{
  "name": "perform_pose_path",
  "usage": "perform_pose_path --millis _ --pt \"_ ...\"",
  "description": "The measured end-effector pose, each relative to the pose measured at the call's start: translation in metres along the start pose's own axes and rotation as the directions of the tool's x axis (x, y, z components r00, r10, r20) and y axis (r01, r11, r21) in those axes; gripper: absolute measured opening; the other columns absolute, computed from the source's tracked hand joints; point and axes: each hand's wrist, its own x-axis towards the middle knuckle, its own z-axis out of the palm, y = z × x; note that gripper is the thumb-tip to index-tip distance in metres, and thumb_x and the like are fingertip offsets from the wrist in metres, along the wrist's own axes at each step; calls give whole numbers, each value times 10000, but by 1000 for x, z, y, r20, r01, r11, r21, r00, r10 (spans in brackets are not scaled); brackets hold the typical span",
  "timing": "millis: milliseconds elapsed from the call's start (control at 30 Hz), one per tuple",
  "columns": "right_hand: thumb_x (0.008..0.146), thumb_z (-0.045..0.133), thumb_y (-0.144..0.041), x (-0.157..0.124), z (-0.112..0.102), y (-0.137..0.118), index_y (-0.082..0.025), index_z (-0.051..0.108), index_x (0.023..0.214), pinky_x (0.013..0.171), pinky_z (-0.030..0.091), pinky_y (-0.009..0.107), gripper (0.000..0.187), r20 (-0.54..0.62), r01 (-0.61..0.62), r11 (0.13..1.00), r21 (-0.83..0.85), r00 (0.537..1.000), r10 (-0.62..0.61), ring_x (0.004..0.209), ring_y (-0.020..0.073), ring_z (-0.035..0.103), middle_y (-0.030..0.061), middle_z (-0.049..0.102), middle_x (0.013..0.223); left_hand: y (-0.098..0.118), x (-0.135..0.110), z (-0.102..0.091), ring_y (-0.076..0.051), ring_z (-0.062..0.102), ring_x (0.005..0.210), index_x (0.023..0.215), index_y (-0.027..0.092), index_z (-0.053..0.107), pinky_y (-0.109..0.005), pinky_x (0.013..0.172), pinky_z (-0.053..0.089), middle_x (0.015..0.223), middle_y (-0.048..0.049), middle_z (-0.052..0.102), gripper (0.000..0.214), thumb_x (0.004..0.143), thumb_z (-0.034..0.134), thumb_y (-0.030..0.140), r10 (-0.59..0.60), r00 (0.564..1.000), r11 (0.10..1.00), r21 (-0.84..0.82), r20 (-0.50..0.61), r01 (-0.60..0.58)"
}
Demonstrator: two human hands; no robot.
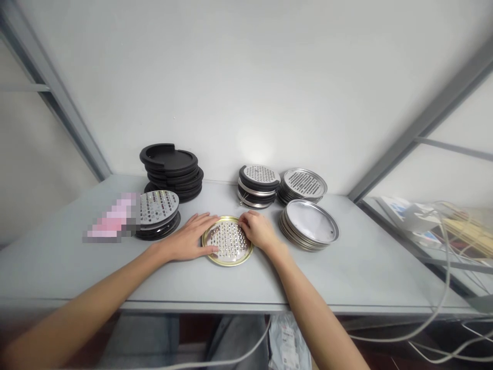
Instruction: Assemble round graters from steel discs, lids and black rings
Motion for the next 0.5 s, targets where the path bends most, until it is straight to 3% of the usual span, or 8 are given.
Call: perform_pose_path --millis 500 --pt "862 491 -154 1 5 -4 -153 618 879 701 386 245 128 20 -11 999 -40 1000 12 773 164 580 76 658 880 2 0 -1 -298 298 1362 1442 221 269 -495 1138 148 1479 -108 351 796 802 569 589 -20 1000 1000 16 2 20"
